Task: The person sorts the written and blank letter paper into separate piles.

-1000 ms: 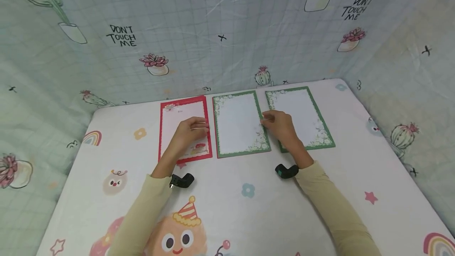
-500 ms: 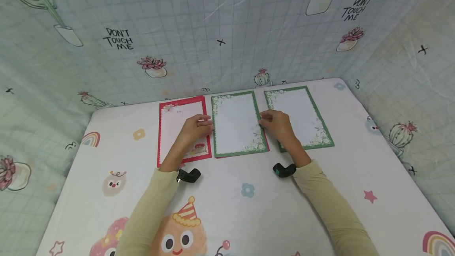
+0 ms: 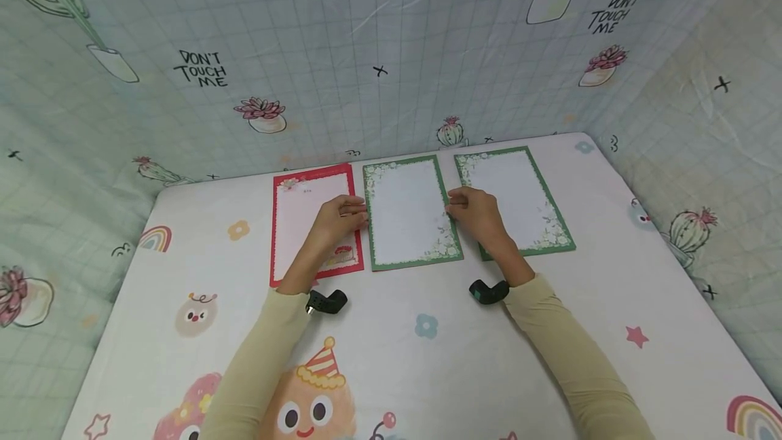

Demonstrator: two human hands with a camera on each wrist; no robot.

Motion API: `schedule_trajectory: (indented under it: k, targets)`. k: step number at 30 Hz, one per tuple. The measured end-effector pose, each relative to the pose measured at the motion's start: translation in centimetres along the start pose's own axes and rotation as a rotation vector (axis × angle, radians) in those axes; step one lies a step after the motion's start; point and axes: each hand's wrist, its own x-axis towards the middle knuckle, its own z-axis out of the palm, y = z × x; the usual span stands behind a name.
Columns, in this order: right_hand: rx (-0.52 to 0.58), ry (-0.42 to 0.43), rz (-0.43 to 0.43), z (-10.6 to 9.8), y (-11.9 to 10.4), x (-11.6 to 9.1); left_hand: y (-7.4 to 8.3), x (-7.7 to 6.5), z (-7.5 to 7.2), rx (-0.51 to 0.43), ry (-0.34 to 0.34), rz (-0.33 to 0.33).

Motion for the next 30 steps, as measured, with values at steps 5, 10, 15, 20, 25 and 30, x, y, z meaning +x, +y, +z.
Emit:
schedule_trajectory:
  k: [5,10,15,20,25,30]
  targets:
    - [0.017,0.007,-0.012,0.3,0.1,0.1,-0.4,0.0,0.4,-0.065,0.008,0.012]
    - [0.024,0.016,-0.036,0.5,0.3,0.0,-0.7,0.0,0.9,-0.09,0.028,0.016]
    - [0.05,0.033,-0.036,0.5,0.2,-0.4,-0.8,0.3,1.6,-0.125,0.051,0.039]
    - [0.132,-0.009,0.024,0.4,0.3,-0.6,-0.4,-0.1,1.9,-0.145,0.066,0.02]
    - [0.216,-0.059,0.036,0.3,0.7,-0.9,-0.9,-0.2,2.1,-0.14,0.062,-0.001]
    - [0.251,-0.072,-0.015,0.2,0.9,-1.0,-0.9,-0.2,2.3,-0.165,0.044,-0.007]
